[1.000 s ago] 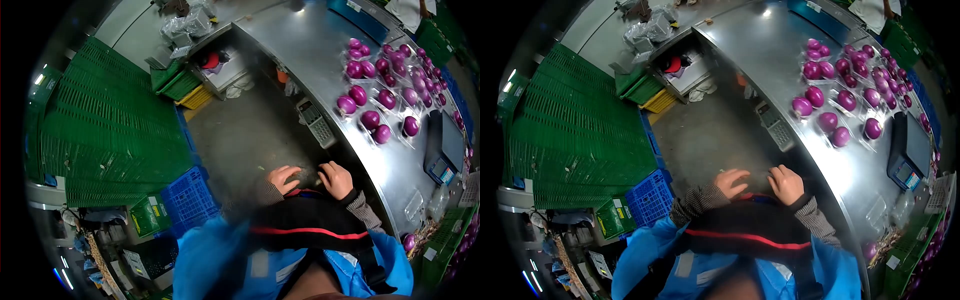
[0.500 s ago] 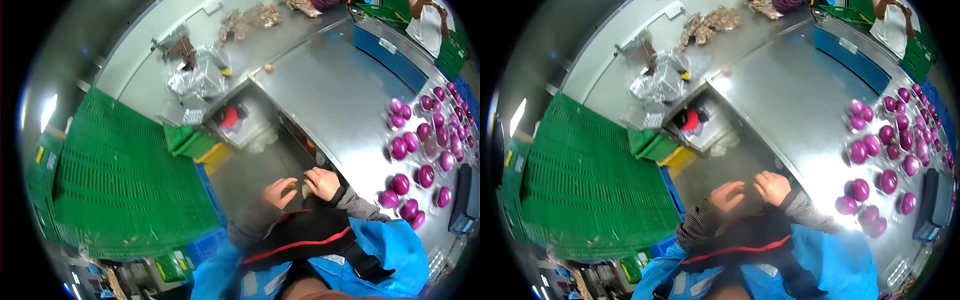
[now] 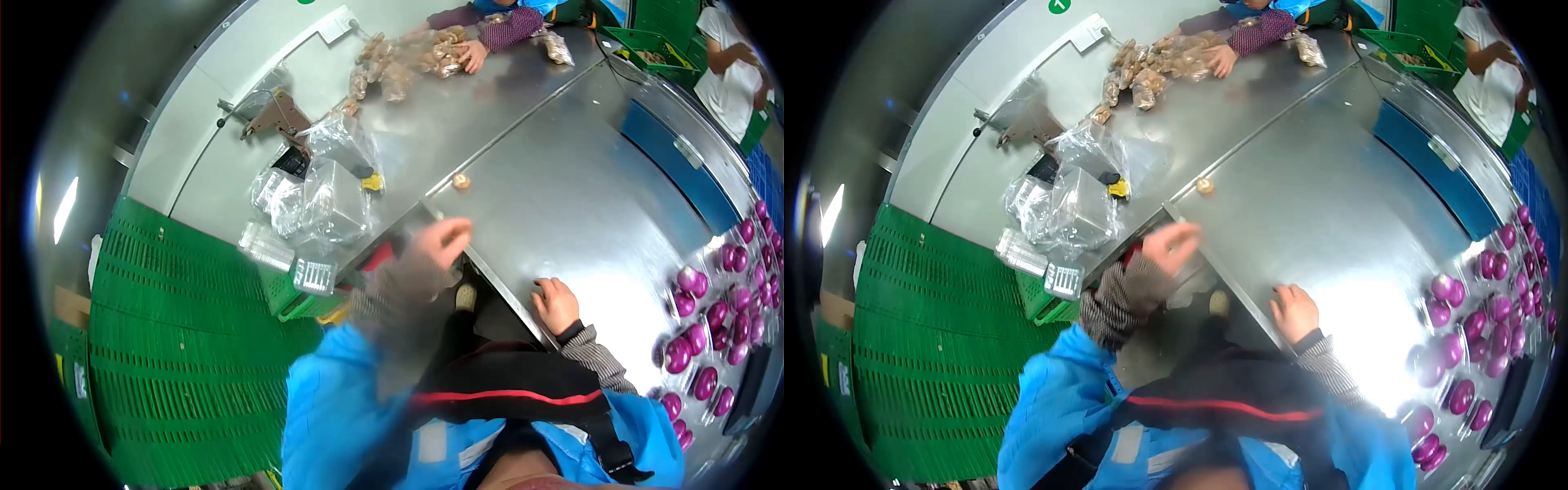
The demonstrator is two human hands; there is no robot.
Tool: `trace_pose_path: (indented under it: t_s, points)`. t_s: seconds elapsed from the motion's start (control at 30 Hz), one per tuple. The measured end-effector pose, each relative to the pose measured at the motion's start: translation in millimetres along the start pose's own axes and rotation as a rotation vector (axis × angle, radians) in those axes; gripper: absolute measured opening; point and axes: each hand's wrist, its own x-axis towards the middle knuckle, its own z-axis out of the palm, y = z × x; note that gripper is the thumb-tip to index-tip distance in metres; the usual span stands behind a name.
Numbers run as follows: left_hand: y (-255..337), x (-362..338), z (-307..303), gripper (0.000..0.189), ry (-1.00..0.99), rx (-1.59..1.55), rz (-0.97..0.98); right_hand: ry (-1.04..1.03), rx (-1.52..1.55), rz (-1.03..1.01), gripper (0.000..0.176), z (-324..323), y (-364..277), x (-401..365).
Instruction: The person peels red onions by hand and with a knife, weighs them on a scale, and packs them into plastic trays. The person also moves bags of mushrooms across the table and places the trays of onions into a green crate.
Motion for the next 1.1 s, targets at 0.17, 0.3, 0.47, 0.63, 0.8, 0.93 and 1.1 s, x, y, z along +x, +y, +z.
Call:
trace_pose_path:
  t_s: [0.17,0.3,0.47,0.63,0.8,0.93,1.1]
  points:
    - [-68.6,197.6,-52.4,0.032,0.109,-0.049,0.185,0.103,-0.061,0.158,0.022,36.9,17.8,58.8]
    - [-129.1,366.8,-99.3,0.042,0.317,0.064,0.29,0.104,-0.079,0.388,0.022,62.8,14.1,118.2]
    - [-246.3,555.9,-178.5,0.046,0.479,0.588,0.014,0.132,-0.15,0.558,0.026,97.8,19.9,200.4]
    - [-273.8,561.7,-294.8,0.068,0.604,0.572,-0.419,0.095,-0.284,0.688,0.02,127.8,28.1,260.8]
    - [-406.7,563.1,-370.7,0.069,0.948,0.589,-0.992,0.057,-0.358,0.819,0.025,131.6,26.4,304.7]
    - [-464.4,533.9,-390.0,0.07,1.136,0.571,-1.16,0.087,-0.475,0.794,0.035,139.2,32.6,316.6]
    - [-484.0,549.9,-388.9,0.072,1.021,0.552,-0.999,0.152,-0.515,0.81,0.037,147.8,37.1,321.6]
